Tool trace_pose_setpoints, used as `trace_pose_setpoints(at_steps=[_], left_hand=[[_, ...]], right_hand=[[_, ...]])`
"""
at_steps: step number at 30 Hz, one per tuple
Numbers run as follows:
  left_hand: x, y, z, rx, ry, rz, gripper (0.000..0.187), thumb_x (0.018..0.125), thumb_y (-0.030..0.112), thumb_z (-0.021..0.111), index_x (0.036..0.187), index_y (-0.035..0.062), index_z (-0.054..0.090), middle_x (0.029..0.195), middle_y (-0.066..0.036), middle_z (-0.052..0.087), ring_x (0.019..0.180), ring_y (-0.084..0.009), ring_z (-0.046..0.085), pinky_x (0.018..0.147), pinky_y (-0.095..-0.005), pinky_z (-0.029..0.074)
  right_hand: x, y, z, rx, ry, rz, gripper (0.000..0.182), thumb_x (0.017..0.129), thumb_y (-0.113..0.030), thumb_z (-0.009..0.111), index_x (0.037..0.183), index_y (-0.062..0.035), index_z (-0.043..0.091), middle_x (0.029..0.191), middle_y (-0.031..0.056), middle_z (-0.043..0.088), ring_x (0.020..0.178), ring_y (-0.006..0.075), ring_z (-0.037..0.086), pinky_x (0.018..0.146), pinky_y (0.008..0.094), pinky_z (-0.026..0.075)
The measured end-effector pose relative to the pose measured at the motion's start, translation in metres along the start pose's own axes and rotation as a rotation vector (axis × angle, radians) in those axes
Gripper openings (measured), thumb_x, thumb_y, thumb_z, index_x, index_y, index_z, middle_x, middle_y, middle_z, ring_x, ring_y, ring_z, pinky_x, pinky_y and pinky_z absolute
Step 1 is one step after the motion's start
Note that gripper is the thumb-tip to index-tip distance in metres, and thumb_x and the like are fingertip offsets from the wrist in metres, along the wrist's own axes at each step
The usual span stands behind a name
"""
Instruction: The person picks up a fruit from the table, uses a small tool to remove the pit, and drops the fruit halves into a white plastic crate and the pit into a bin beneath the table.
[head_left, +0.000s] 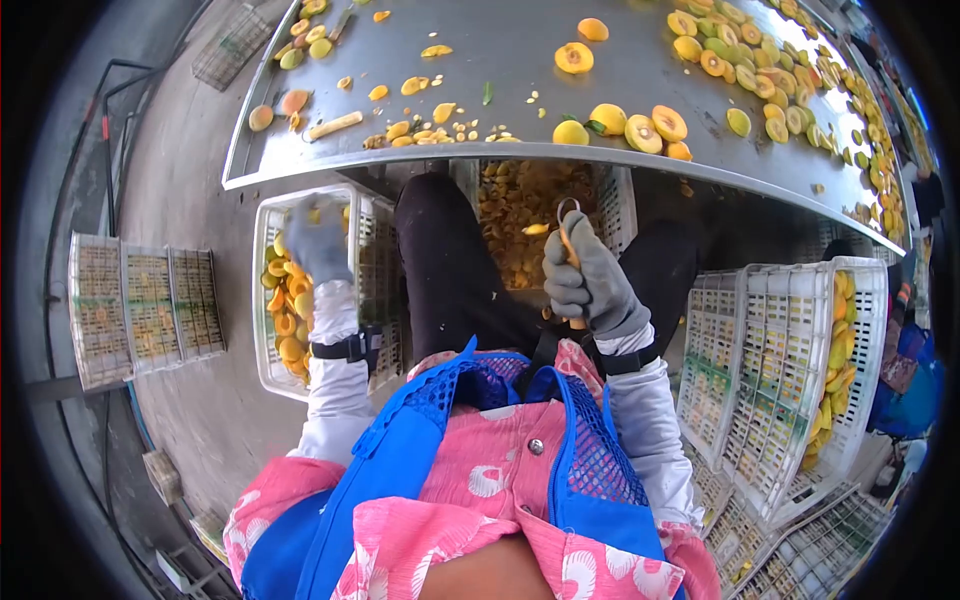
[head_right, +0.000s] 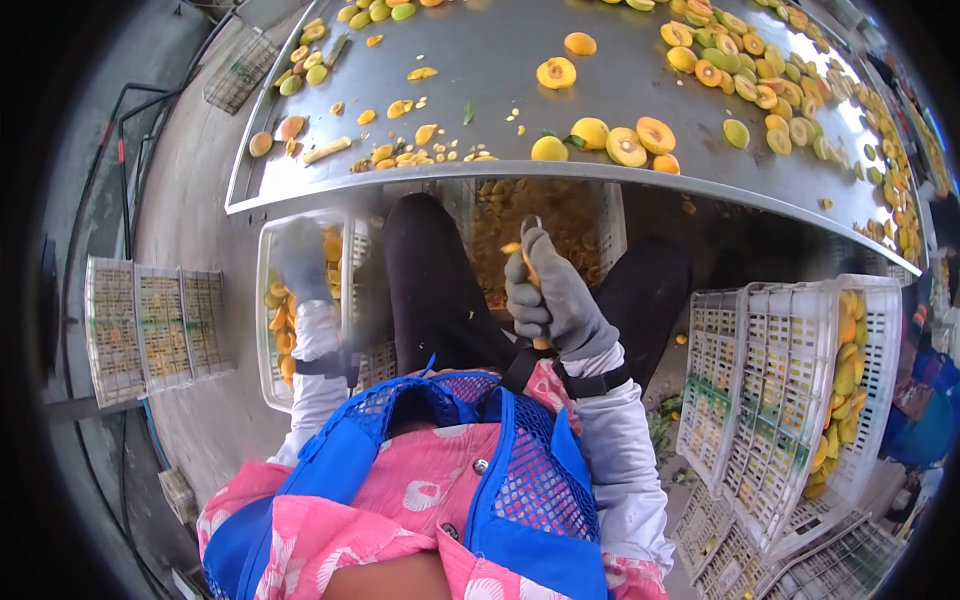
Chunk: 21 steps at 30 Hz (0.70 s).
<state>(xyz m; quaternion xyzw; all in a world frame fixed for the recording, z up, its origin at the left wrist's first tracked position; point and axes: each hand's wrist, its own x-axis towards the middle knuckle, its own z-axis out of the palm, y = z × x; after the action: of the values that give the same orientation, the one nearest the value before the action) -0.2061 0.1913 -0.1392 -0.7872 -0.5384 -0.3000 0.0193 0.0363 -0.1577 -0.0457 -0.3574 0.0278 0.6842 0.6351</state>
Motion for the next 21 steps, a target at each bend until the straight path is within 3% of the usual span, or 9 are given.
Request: trace_pose_setpoints(at_steps=[2,4,6,7,9,12,14,18,21], left_hand=[[0.008,0.085,-0.053,-0.199,0.183,0.069,0.018,0.083,0.019,0.071,0.094,0.0057,0.071,0.097,-0.015,0.069,0.088,-0.029,0.065,0.079,-0.0381,0.052],[0.001,0.159,-0.041,-0.48,-0.021,0.231,0.02,0.084,0.019,0.07,0.1,0.0067,0.07,0.101,-0.012,0.068,0.095,-0.0287,0.065,0.081,-0.0378,0.052],[-0.013,0.23,-0.015,-0.853,-0.635,0.179,0.027,0.085,0.018,0.068,0.11,0.0092,0.066,0.108,-0.012,0.066,0.1,-0.0289,0.064,0.086,-0.0372,0.051],[-0.016,0.261,0.007,-0.712,-0.509,0.582,0.032,0.084,0.02,0.068,0.114,0.0105,0.065,0.112,-0.013,0.064,0.102,-0.0309,0.063,0.088,-0.0383,0.05],[-0.021,0.33,0.017,-0.759,-0.563,0.791,0.039,0.082,0.023,0.068,0.118,0.0113,0.064,0.119,-0.013,0.061,0.108,-0.0333,0.06,0.09,-0.04,0.049],[-0.022,0.387,0.057,-0.546,-0.57,0.895,0.042,0.08,0.024,0.067,0.12,0.011,0.063,0.12,-0.013,0.06,0.11,-0.0338,0.058,0.09,-0.0408,0.049],[-0.015,0.409,0.071,-0.202,-0.807,0.959,0.056,0.074,0.022,0.07,0.127,0.0125,0.058,0.121,-0.014,0.058,0.111,-0.0324,0.058,0.094,-0.0411,0.046],[-0.011,0.404,0.061,-0.219,-0.848,0.924,0.054,0.074,0.018,0.068,0.126,0.0084,0.057,0.116,-0.013,0.06,0.108,-0.0281,0.06,0.092,-0.0376,0.048],[-0.007,0.352,0.039,-1.393,-1.196,0.27,0.043,0.085,0.017,0.06,0.126,0.0029,0.055,0.118,-0.011,0.06,0.106,-0.0193,0.059,0.093,-0.0317,0.048]], right_hand=[[0.001,-0.001,0.003,-0.019,0.022,-0.005,0.051,0.097,-0.063,0.037,0.083,-0.015,0.047,0.058,-0.0072,0.03,0.042,0.0047,0.024,0.038,0.0211,0.024],[0.0,-0.001,0.004,-0.102,0.105,-0.084,0.05,0.098,-0.062,0.037,0.083,-0.0148,0.046,0.059,-0.007,0.031,0.044,0.0051,0.026,0.041,0.022,0.027],[-0.011,0.0,0.0,-0.153,0.186,-0.16,0.05,0.098,-0.061,0.039,0.084,-0.0141,0.046,0.06,-0.0066,0.034,0.046,0.0057,0.029,0.044,0.0228,0.03],[-0.017,0.002,-0.007,-0.109,0.22,-0.178,0.05,0.097,-0.062,0.039,0.084,-0.014,0.046,0.061,-0.0065,0.034,0.046,0.0057,0.03,0.044,0.0227,0.03],[-0.033,0.005,-0.017,-0.044,0.32,-0.222,0.049,0.097,-0.062,0.04,0.086,-0.0139,0.047,0.061,-0.0064,0.036,0.046,0.0055,0.031,0.044,0.0225,0.03],[-0.044,0.012,-0.04,0.063,0.408,-0.24,0.047,0.099,-0.057,0.039,0.089,-0.0122,0.049,0.06,-0.0051,0.038,0.045,0.0075,0.035,0.042,0.0254,0.033],[-0.045,0.008,-0.043,0.076,0.423,-0.241,0.047,0.099,-0.056,0.04,0.089,-0.0116,0.049,0.059,-0.0044,0.039,0.045,0.0078,0.036,0.041,0.0257,0.033],[-0.041,-0.004,-0.027,-0.103,0.5,-0.332,0.043,0.1,-0.051,0.044,0.089,-0.0093,0.051,0.057,-0.0023,0.041,0.043,0.0087,0.039,0.038,0.0255,0.034],[-0.026,-0.028,-0.009,-0.254,0.403,-0.45,0.042,0.1,-0.046,0.046,0.089,-0.0069,0.053,0.057,-0.0007,0.045,0.042,0.0085,0.041,0.039,0.0245,0.036]])
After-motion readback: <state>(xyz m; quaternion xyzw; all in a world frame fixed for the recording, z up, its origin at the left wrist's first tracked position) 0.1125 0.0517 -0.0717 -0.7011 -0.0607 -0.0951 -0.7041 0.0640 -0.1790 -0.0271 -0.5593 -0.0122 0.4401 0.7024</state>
